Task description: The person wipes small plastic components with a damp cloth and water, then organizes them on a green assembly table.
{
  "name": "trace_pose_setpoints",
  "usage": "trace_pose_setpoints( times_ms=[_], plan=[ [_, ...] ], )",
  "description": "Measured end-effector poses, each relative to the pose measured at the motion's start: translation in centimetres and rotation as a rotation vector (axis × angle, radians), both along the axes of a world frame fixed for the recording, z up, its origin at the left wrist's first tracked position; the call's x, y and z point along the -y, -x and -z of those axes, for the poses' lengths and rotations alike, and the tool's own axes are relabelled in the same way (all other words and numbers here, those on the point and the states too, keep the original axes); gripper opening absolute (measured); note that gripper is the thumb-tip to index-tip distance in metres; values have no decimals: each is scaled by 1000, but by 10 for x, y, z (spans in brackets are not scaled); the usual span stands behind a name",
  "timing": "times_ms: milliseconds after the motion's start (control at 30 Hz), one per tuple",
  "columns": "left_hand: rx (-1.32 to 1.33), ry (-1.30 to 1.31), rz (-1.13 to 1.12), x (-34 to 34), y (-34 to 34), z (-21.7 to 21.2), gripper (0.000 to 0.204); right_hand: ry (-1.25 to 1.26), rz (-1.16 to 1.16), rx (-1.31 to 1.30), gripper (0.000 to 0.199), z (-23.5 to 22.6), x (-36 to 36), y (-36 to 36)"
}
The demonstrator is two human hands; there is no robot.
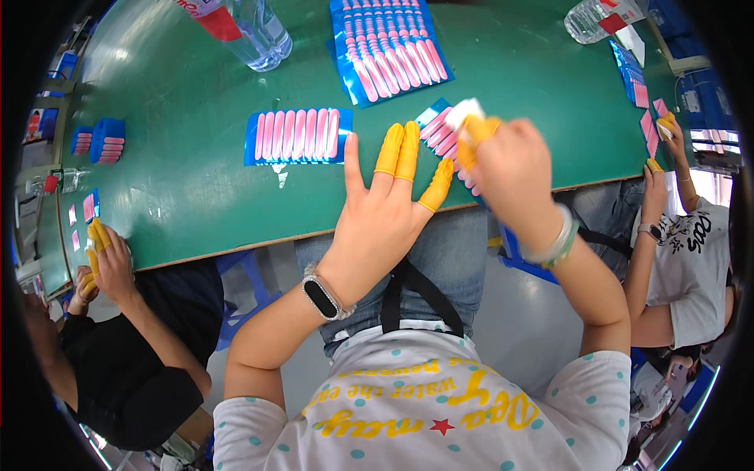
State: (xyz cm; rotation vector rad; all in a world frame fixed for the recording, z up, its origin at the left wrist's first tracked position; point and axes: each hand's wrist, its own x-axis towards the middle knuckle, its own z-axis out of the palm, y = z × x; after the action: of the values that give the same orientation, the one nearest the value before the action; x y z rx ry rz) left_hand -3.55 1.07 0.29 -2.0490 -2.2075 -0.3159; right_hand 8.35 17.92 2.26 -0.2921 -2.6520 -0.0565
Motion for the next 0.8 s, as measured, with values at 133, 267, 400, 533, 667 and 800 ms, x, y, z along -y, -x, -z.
trace_pose_setpoints(
  times_ms=[133,267,400,533,667,800],
  plan=[
    [-4,12,-5,0,-1,-3,48,45,67,23,20,2,-15,-14],
    [-57,46,-18,-1,-1,1,56,42,74,45,33,0,-1,-11],
    [-49,21,-25,-2,-1,-1,58,20,45,41,34,-1,-6,-14],
    [5,30,-30,-3,-2,-1,58,29,142,30,32,-1,-19,-14],
    [-28,4,-25,-3,-2,0,53,-42,152,52,15,-3,-6,-10],
    [-5,-9,-39,-2,-5,-2,50,21,24,-6,12,5,4,-18]
  ],
)
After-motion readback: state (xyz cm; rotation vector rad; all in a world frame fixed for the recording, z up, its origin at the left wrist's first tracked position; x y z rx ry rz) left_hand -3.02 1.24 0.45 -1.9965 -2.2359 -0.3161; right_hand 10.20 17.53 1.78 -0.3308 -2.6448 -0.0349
